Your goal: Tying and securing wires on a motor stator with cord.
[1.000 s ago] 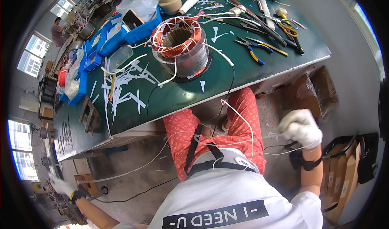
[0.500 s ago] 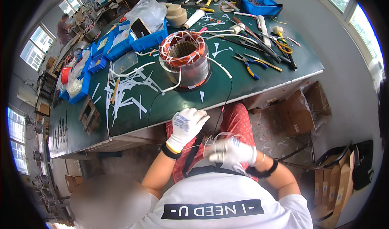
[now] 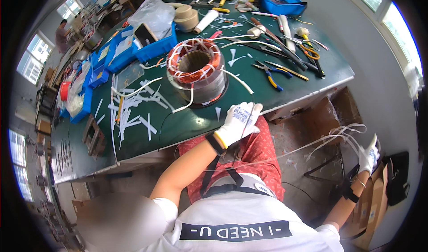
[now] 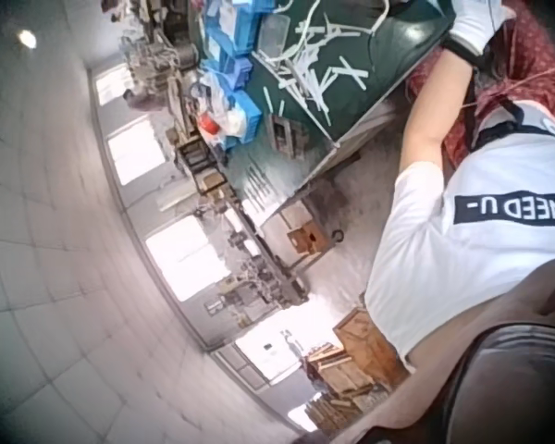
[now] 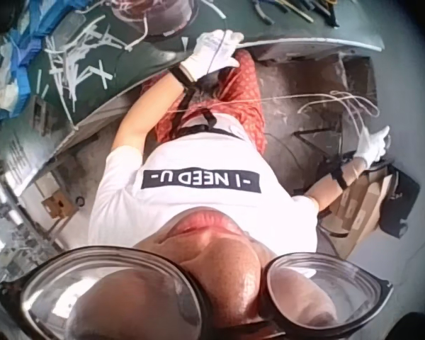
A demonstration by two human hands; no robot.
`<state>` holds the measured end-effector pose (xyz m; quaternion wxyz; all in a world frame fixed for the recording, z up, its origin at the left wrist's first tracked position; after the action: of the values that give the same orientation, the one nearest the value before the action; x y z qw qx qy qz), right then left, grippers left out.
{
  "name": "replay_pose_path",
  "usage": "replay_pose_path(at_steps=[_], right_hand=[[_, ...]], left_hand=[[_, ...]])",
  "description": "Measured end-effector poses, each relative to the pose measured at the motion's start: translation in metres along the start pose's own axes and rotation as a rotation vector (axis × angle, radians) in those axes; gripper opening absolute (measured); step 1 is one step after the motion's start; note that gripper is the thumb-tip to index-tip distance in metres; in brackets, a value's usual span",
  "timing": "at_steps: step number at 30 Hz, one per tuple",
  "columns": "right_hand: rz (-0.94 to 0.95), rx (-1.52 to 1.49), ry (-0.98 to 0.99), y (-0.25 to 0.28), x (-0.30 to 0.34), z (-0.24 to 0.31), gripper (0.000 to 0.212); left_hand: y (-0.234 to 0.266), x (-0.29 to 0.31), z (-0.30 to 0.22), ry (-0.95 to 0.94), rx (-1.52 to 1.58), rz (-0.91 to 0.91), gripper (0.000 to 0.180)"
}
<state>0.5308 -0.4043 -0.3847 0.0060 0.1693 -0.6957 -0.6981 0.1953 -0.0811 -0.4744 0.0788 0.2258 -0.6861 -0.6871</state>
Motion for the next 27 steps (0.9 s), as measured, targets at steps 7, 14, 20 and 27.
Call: replay_pose_path(at_steps=[7, 14, 20, 27], right_hand=[[0.618, -0.778, 0.811, 0.019, 0.079, 0.094, 0.064], [0.454, -0.48, 0.897, -0.023, 0.069, 0.169, 0.05], [0.446, -0.255, 0.94, -0.031, 0.077, 0.212, 0.037], [0.384, -0.448, 0.875, -0.058, 0.063, 0.218, 0.034]], left_hand=[[-0.001, -0.038, 0.0, 0.058, 0.069, 0.065, 0.042], [0.035, -0.052, 0.007, 0.022, 0.074, -0.34, 0.019], [0.05, -0.067, 0.034, 0.091, 0.057, -0.383, 0.02], [0.056, -0.063, 0.053, 0.211, 0.057, -0.422, 0.023]])
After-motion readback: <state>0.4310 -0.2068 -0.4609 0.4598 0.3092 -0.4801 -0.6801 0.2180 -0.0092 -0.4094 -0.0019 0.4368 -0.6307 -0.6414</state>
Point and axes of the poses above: each hand's wrist, its own x-axis away from the middle knuckle, its own y-axis out of the back of the hand, z = x × y, the point moved 4 cm from there along -x, towards the middle knuckle, and after that the axes turned 4 degrees about -x, right-handed, at the moved point
